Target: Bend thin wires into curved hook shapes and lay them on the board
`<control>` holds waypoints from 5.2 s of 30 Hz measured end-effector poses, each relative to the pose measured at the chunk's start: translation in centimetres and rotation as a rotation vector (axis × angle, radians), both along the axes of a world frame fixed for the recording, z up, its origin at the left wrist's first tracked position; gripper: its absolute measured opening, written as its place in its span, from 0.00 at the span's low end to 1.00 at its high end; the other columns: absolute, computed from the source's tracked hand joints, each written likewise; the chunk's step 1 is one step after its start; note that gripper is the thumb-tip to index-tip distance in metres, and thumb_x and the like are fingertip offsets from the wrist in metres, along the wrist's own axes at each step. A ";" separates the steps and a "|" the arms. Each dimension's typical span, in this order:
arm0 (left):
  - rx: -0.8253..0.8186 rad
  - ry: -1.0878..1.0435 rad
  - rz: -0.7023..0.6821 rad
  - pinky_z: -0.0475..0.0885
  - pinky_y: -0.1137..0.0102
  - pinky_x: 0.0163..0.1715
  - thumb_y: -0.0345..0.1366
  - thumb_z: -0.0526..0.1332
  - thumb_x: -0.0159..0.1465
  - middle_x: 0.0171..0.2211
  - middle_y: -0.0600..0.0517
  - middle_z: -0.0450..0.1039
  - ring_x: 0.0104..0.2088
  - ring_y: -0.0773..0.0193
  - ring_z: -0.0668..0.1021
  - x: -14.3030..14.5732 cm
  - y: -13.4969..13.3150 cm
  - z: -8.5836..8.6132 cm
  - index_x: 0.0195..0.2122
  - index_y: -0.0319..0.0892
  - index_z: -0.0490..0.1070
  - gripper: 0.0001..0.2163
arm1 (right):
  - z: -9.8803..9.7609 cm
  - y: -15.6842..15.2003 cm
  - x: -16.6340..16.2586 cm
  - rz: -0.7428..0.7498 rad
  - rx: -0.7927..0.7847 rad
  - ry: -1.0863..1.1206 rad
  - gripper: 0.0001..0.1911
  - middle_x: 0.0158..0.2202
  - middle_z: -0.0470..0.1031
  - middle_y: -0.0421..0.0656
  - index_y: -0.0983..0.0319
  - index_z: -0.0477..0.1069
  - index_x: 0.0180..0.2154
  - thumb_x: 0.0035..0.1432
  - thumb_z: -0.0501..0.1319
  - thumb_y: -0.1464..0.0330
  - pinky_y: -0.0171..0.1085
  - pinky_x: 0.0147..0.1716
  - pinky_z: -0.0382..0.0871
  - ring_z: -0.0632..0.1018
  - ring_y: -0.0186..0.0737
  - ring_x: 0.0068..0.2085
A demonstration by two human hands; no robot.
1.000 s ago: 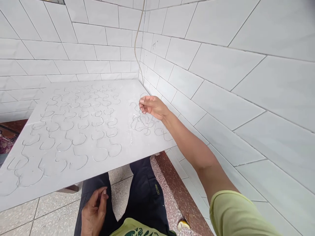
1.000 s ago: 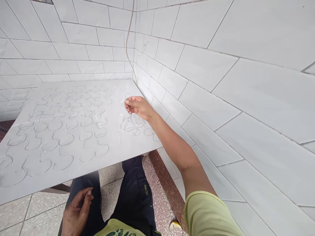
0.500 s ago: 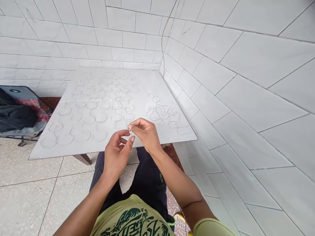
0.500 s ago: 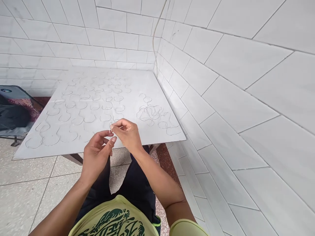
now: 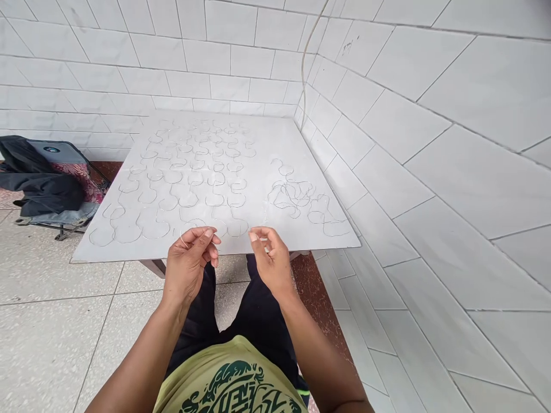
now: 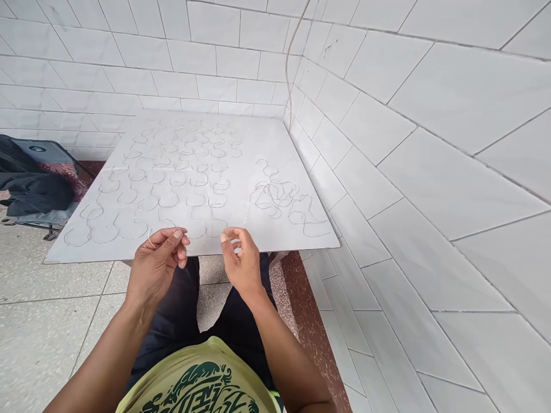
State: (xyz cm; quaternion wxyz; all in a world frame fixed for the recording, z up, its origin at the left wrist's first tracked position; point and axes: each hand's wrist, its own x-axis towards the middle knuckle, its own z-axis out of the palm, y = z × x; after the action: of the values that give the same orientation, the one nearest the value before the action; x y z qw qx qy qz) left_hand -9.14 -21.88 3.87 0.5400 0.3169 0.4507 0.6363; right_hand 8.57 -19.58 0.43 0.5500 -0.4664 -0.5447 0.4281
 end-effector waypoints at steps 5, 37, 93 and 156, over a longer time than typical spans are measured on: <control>-0.052 -0.007 -0.085 0.70 0.76 0.20 0.38 0.73 0.62 0.32 0.51 0.76 0.23 0.72 0.73 0.0 -0.3 -0.1 0.39 0.37 0.80 0.11 | -0.7 -0.5 -0.5 0.377 -0.260 0.364 0.16 0.41 0.79 0.47 0.56 0.80 0.42 0.65 0.65 0.52 0.39 0.29 0.69 0.77 0.43 0.38; -0.236 -0.036 -0.537 0.72 0.75 0.21 0.37 0.74 0.62 0.30 0.45 0.82 0.23 0.69 0.76 -3.9 -2.5 -2.1 0.40 0.38 0.86 0.09 | -0.4 -0.4 1.2 0.679 -0.356 0.374 0.15 0.30 0.74 0.41 0.63 0.84 0.43 0.65 0.68 0.58 0.34 0.26 0.65 0.71 0.31 0.26; -0.082 0.591 0.022 0.68 0.73 0.27 0.39 0.66 0.67 0.30 0.51 0.80 0.26 0.66 0.74 0.2 -4.2 -4.9 0.48 0.42 0.83 0.12 | -1.2 0.0 0.6 0.579 -0.235 -0.237 0.18 0.32 0.75 0.40 0.62 0.79 0.47 0.72 0.55 0.59 0.32 0.27 0.64 0.69 0.32 0.26; -0.281 -0.043 -0.616 0.70 0.77 0.12 0.41 0.73 0.62 0.27 0.52 0.77 0.19 0.69 0.76 -4.0 -4.8 -3.1 0.39 0.38 0.81 0.11 | 4.2 5.1 1.1 1.135 -0.011 -0.458 0.16 0.18 0.69 0.32 0.62 0.79 0.51 0.74 0.56 0.61 0.29 0.27 0.64 0.70 0.28 0.20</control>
State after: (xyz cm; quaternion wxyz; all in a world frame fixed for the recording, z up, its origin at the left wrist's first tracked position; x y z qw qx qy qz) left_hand -13.12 -26.72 0.78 0.7545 0.3472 0.4057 0.3816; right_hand 9.63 -14.45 4.59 0.1025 -0.1863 -0.8103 0.5461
